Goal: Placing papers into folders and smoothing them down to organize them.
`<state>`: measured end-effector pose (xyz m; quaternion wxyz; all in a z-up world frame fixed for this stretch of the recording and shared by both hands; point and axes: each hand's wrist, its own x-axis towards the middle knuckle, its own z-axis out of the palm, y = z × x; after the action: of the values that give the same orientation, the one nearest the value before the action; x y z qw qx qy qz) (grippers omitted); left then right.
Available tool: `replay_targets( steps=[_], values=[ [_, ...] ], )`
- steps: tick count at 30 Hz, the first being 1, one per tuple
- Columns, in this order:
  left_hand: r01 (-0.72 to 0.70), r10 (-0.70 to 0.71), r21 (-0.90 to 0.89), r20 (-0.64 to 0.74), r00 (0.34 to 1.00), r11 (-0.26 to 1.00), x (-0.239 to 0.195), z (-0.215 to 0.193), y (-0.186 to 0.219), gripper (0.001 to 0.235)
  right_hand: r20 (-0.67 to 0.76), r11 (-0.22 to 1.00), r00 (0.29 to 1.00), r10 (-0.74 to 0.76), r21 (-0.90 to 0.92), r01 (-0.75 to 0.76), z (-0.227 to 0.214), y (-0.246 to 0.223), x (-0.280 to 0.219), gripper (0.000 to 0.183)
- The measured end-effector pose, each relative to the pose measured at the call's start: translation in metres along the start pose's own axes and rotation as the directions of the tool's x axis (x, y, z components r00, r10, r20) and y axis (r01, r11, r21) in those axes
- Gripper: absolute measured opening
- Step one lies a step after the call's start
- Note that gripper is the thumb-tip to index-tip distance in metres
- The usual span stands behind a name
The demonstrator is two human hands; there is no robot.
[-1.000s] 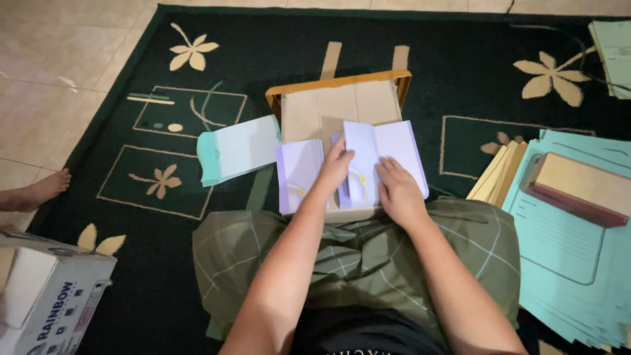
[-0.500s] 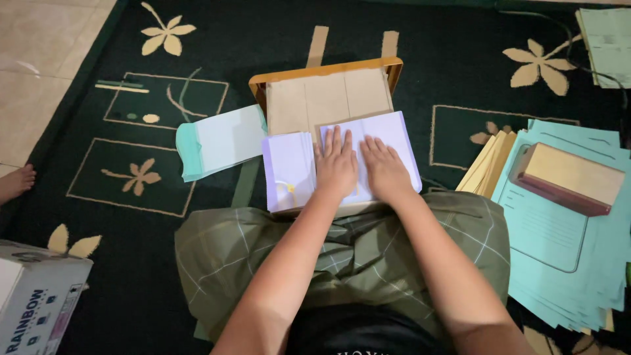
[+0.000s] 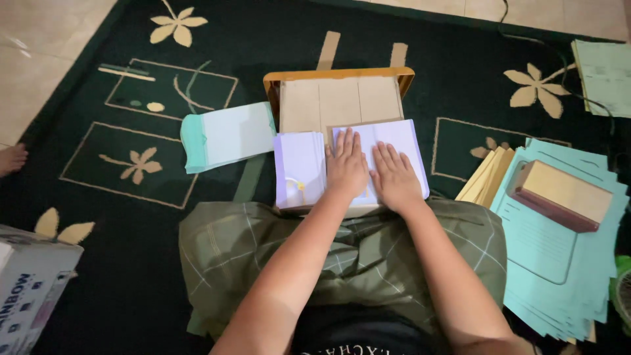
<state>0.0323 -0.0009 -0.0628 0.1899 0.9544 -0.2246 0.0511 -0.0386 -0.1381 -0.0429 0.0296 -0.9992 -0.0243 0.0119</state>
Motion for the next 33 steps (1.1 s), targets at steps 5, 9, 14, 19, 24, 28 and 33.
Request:
replay_targets(
  steps=[5, 9, 14, 19, 24, 28, 33],
  values=[
    [-0.022, 0.021, -0.012, -0.059, 0.998, 1.0, -0.001, 0.006, -0.003, 0.061, 0.08, 1.0, 0.997, 0.003, -0.017, -0.002, 0.006, 0.011, 0.03, 0.065],
    [-0.006, 0.005, -0.031, -0.047, 0.999, 0.999, 0.001, 0.006, -0.002, 0.059, 0.103, 0.999, 0.995, 0.002, -0.04, 0.002, 0.003, 0.017, 0.069, 0.065],
    [-0.013, 0.011, -0.04, -0.06, 0.998, 0.999, -0.001, 0.0, -0.002, 0.059, 0.086, 0.998, 0.996, -0.009, -0.055, 0.013, -0.005, 0.013, 0.069, 0.065],
    [-0.023, 0.021, -0.04, -0.056, 0.998, 0.999, 0.0, 0.004, -0.004, 0.06, 0.03, 0.998, 0.999, 0.023, -0.065, -0.021, -0.005, 0.004, 0.027, 0.066],
    [-0.001, 0.0, -0.016, -0.054, 0.999, 1.0, 0.002, 0.003, -0.001, 0.059, 0.003, 0.998, 0.998, 0.059, -0.012, -0.059, -0.013, 0.001, -0.021, 0.065],
    [0.031, -0.037, 0.17, 0.028, 0.999, 0.985, -0.016, -0.037, 0.025, 0.054, -0.202, 0.977, 0.974, 0.105, 0.201, -0.064, 0.008, 0.028, -0.026, 0.061],
    [-0.422, 0.423, -0.036, 0.035, 0.905, 0.906, -0.042, -0.019, 0.025, 0.062, -0.189, 0.779, 0.881, 0.434, 0.57, -0.262, 0.031, 0.051, -0.028, 0.059]
  ],
)
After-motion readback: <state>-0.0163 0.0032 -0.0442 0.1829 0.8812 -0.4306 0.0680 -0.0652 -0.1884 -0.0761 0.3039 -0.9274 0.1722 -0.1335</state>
